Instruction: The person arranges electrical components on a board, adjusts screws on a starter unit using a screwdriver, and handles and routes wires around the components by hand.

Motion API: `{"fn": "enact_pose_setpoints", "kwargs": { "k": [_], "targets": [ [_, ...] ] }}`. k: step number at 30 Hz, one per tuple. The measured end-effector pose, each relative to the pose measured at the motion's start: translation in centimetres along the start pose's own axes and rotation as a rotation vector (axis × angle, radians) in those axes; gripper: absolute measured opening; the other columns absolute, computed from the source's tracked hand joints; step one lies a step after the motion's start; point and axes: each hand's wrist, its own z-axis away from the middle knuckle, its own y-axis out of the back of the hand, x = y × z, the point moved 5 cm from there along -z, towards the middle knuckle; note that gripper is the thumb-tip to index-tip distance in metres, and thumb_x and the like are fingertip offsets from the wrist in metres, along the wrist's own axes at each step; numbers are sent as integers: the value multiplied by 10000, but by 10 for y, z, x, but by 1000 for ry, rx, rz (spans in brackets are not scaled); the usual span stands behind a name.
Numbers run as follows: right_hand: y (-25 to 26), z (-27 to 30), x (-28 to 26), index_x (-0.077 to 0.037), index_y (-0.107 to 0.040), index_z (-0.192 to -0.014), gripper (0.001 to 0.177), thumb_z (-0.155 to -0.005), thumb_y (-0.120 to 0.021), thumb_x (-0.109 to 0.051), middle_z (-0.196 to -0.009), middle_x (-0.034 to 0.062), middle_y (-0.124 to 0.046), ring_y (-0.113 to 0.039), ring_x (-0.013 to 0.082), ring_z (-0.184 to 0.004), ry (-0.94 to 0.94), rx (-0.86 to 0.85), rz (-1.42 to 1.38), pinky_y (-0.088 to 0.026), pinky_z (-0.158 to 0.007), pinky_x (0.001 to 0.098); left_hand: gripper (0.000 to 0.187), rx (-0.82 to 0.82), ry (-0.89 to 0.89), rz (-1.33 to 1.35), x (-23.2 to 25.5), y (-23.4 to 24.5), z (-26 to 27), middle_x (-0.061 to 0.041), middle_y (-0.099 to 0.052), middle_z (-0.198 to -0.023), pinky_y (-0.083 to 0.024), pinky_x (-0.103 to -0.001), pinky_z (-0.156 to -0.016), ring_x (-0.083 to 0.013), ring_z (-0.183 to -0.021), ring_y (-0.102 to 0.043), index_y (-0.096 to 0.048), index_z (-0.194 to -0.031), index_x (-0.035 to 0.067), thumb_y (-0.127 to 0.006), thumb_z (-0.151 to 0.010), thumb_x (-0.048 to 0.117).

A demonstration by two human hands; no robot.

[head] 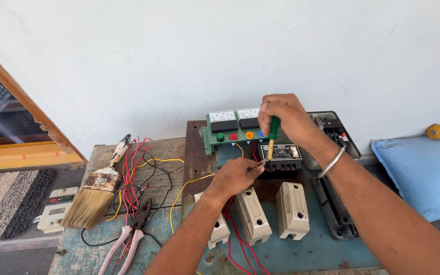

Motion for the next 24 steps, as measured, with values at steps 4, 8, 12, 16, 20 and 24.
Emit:
{"fn": "enact_pose_setpoints", "kwargs": {
  "k": [4,8,12,16,20,24],
  "targets": [
    [-11,7,-55,-55,-494,-916,293,-1082,-497,-296,-577,93,-565,-605,252,-508,-125,-23,1134,-502,-475,395,377,24,-15,13,1,1,0,-155,-747,-800,-546,-468,-814,-332,-800,-731,-793,-1097,155,-595,-973,450],
    [-3,17,-65,-71,-424,-1082,302,-1104,-454,-370,-861,160,-691,-747,305,-838,-663,-198,1242,-597,-719,399,383,15,-11,32,-2,-2,-3,-162,-745,-790,-548,-459,-813,-333,-790,-734,-789,-1092,140,-601,-971,450],
    [4,5,-54,-10,-525,-1033,168,-976,-519,-167,-1020,165,-676,-721,267,-946,-42,-350,929,-589,-760,389,364,34,-43,43,-5,-3,-5,-163,-740,-770,-546,-459,-793,-334,-767,-733,-777,-1103,145,-605,-963,433],
    [11,1,-47,-23,-604,-1129,249,-1020,-508,-225,-1025,162,-682,-708,274,-899,211,-447,843,-559,-748,426,384,16,-50,47,-9,-6,-9,-180,-727,-756,-535,-463,-768,-340,-737,-708,-781,-1065,114,-603,-973,441],
    [10,10,-47,-56,-536,-1152,528,-1054,-389,-554,-677,102,-700,-717,249,-642,-449,-387,1432,-575,-608,372,399,13,-57,60,-11,-7,-13,-175,-727,-770,-531,-451,-765,-327,-734,-703,-786,-1039,95,-608,-974,446],
    [2,13,-57,-104,-553,-1105,423,-1106,-406,-500,-598,45,-628,-669,234,-559,-232,-231,1457,-555,-544,386,371,14,-35,93,-11,-8,-13,-184,-726,-766,-534,-434,-773,-324,-720,-707,-770,-1104,130,-623,-959,438]
  ]
}}
